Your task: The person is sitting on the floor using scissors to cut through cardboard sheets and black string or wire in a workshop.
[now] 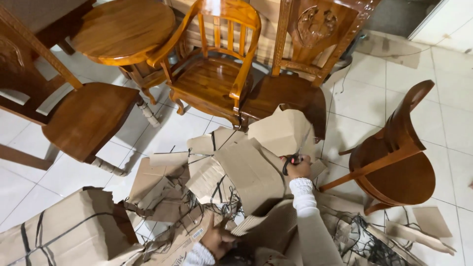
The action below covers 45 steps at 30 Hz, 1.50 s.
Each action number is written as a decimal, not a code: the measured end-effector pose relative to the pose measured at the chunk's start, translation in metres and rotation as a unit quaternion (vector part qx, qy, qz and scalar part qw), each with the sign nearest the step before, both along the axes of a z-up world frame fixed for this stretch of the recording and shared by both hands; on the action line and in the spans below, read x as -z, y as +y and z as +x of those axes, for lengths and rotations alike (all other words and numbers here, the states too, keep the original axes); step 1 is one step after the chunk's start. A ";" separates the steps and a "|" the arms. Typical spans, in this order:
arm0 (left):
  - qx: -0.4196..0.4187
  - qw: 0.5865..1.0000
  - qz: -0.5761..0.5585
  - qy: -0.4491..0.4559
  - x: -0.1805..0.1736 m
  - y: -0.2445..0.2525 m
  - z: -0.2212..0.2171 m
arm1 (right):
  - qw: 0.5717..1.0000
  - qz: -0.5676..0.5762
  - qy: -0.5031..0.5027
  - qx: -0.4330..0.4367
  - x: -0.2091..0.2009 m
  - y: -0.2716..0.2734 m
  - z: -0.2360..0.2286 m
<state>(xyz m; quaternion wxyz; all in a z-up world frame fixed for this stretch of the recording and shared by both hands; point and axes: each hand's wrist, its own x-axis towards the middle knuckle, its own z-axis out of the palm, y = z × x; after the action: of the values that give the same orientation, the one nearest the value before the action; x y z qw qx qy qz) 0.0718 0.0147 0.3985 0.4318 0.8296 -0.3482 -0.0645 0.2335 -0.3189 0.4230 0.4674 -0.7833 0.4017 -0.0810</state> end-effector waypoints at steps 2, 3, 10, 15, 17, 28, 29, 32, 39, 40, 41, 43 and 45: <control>0.015 0.999 -0.019 0.031 -0.033 -0.021 0.012 | 0.999 0.001 0.022 -0.039 -0.006 0.002 -0.010; 0.012 0.999 -0.019 0.032 -0.036 -0.029 0.017 | 0.999 0.001 0.023 -0.042 -0.005 0.003 -0.015; 0.044 0.993 -0.086 -0.072 0.038 -0.088 0.023 | 0.994 0.053 -0.020 -0.097 -0.006 -0.022 -0.070; 0.194 0.955 -0.223 -0.024 -0.012 -0.128 -0.003 | 0.969 0.004 -0.189 -0.157 0.027 -0.090 -0.141; 0.126 0.988 -0.085 -0.039 0.027 -0.150 -0.012 | 0.962 -0.155 -0.199 -0.103 0.038 -0.120 -0.166; 0.086 0.995 -0.042 -0.004 0.070 -0.139 0.012 | 0.913 -0.309 -0.204 -0.171 0.032 -0.069 -0.122; 0.102 0.990 -0.096 -0.018 0.072 -0.128 0.016 | 0.940 -0.257 -0.161 -0.156 0.033 -0.057 -0.106; 0.081 0.995 -0.061 -0.003 0.010 -0.107 0.016 | 0.931 -0.261 -0.202 -0.157 0.036 -0.038 -0.055; -0.079 0.994 -0.069 0.044 0.036 -0.102 0.037 | 0.889 -0.390 -0.195 -0.139 0.072 -0.049 0.009; -0.037 0.916 0.126 0.378 0.098 -0.106 0.056 | 0.902 -0.374 -0.186 -0.111 0.078 -0.054 0.009; 0.010 0.694 0.298 0.655 0.156 -0.102 0.066 | 0.913 -0.357 -0.177 -0.084 0.084 -0.059 0.009; -0.044 0.915 0.094 0.390 0.037 -0.093 0.031 | 0.911 -0.358 -0.188 -0.075 0.070 -0.059 -0.013; -0.089 0.986 -0.127 0.053 -0.023 -0.078 0.009 | 0.907 -0.364 -0.203 -0.059 0.065 -0.065 -0.037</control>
<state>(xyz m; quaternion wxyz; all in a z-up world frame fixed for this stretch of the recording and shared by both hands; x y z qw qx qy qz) 0.0803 -0.0631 0.4212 0.5559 0.7907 -0.2551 -0.0254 0.1960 -0.3839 0.3577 0.2252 -0.8878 0.1937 -0.3514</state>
